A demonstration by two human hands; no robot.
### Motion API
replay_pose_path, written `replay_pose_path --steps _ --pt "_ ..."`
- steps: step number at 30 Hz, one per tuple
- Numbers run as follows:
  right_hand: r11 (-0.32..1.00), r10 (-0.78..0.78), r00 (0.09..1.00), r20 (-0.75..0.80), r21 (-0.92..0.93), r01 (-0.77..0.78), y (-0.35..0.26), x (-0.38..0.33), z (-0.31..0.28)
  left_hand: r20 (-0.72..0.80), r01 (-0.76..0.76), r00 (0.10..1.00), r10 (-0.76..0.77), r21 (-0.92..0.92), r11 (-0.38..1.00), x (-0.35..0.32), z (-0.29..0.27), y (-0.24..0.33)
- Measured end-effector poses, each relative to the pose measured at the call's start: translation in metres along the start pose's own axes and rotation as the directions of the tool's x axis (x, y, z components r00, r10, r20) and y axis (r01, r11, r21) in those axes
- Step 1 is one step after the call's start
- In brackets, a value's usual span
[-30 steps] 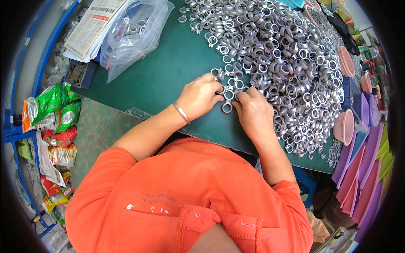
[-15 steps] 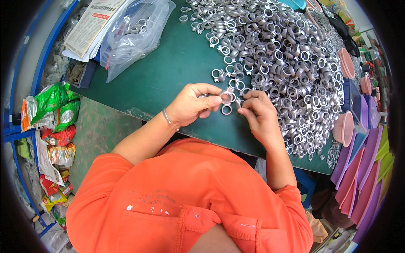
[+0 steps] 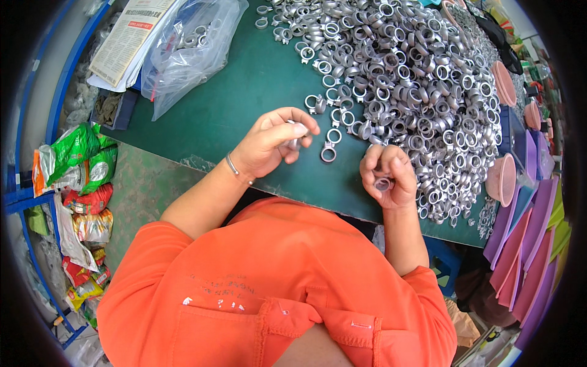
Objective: The person picks up metal rings from a large pile on a green workbench and holds several of them in their hands while looking at them.
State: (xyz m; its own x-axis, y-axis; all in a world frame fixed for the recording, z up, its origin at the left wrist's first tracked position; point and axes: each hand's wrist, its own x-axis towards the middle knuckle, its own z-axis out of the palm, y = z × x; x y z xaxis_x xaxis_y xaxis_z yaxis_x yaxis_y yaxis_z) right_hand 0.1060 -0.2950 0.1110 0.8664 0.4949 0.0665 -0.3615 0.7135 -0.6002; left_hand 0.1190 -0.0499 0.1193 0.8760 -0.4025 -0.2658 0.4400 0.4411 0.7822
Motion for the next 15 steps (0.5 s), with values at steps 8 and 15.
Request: replay_pose_path --steps 8,15 --pt "-0.560 -0.054 0.972 0.227 -0.813 0.158 0.006 0.032 0.026 0.139 -0.177 0.938 0.318 0.980 0.094 0.006 0.019 -0.020" --pt "-0.622 0.002 0.988 0.156 -0.773 0.124 0.005 0.027 0.024 0.076 -0.121 0.964 0.253 0.978 0.167 0.009 0.019 -0.022"
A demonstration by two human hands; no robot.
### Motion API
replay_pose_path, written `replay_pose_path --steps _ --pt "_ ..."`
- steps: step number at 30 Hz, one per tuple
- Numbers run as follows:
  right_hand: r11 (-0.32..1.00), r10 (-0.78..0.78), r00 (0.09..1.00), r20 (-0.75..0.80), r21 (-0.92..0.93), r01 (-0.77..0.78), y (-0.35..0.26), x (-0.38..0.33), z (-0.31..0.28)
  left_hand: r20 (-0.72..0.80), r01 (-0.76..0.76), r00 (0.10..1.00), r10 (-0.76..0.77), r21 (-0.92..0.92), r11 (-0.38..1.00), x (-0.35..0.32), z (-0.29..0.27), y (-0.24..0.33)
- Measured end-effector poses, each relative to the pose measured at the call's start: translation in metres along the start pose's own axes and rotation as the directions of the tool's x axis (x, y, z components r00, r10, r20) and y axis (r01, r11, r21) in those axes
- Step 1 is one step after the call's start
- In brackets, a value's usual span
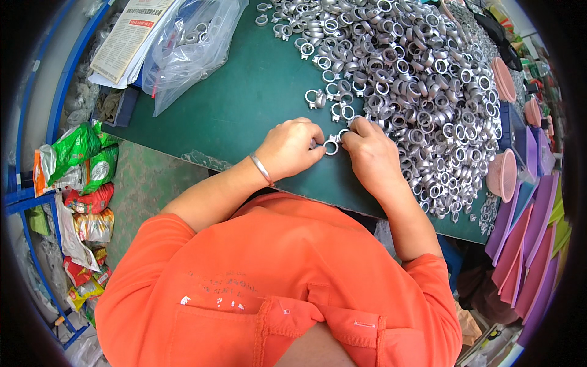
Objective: The person picks up metal rings from a large pile on a green workbench and holds several of them in their hands while looking at them.
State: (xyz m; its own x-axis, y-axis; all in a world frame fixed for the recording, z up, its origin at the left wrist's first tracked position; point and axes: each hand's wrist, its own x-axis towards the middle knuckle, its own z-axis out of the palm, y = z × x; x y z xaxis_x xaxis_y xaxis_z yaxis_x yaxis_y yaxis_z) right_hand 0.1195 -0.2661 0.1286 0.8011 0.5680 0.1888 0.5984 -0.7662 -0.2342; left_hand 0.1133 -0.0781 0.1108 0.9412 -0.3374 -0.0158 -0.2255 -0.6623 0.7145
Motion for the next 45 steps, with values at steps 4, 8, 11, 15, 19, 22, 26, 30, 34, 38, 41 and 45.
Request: replay_pose_path --steps 4,8,11,15,19,22,26,30,34,38,41,45 --pt "0.993 0.026 0.998 -0.048 0.114 -0.020 0.001 -0.009 -0.005 -0.045 0.013 0.999 -0.010 0.062 0.998 0.002 0.003 0.003" --pt "0.939 0.103 0.990 -0.095 0.337 -0.065 0.006 -0.018 -0.005 -0.029 -0.053 0.998 0.057 0.127 0.990 0.006 0.006 0.004" --pt "0.674 0.211 0.977 -0.006 0.725 -0.141 0.008 -0.024 -0.011 0.034 -0.075 0.995 0.091 -0.340 0.937 0.005 0.003 -0.004" --pt "-0.562 0.184 0.951 0.247 0.821 -0.104 0.021 -0.042 -0.001 0.061 -0.010 0.993 0.100 -0.807 0.590 -0.003 0.002 0.000" --pt "-0.812 0.166 0.939 0.303 0.582 -0.044 0.020 -0.040 0.008 0.141 0.128 0.989 0.033 -0.955 0.266 -0.009 0.005 -0.007" --pt "-0.849 0.187 0.953 0.238 0.527 0.035 0.015 -0.037 0.010 0.198 0.205 0.976 0.086 -0.976 -0.072 -0.012 0.013 -0.018" --pt "-0.504 0.450 0.879 0.157 0.858 0.105 -0.008 -0.023 0.006 0.320 0.292 0.947 -0.020 -0.886 -0.360 -0.012 0.012 0.002" --pt "0.776 0.238 0.844 -0.480 0.617 0.132 -0.043 0.011 0.017 0.411 0.341 0.911 0.038 -0.699 -0.628 -0.004 0.026 0.004" --pt "0.918 -0.008 0.823 -0.567 0.321 0.231 -0.039 0.006 0.004 0.269 0.309 0.949 0.167 -0.666 -0.679 -0.010 0.030 0.009" --pt "0.931 0.097 0.846 -0.525 0.348 0.109 -0.036 -0.012 0.000 0.467 0.272 0.884 0.021 -0.479 -0.834 -0.024 0.012 -0.006" --pt "0.915 0.359 0.868 -0.343 0.310 -0.257 -0.006 -0.049 -0.006 0.412 0.284 0.910 0.043 -0.546 -0.788 -0.051 -0.002 -0.026" --pt "0.952 0.306 0.920 -0.246 0.087 -0.293 -0.006 -0.073 0.003 0.356 0.296 0.931 0.079 -0.611 -0.734 -0.100 -0.019 -0.056"
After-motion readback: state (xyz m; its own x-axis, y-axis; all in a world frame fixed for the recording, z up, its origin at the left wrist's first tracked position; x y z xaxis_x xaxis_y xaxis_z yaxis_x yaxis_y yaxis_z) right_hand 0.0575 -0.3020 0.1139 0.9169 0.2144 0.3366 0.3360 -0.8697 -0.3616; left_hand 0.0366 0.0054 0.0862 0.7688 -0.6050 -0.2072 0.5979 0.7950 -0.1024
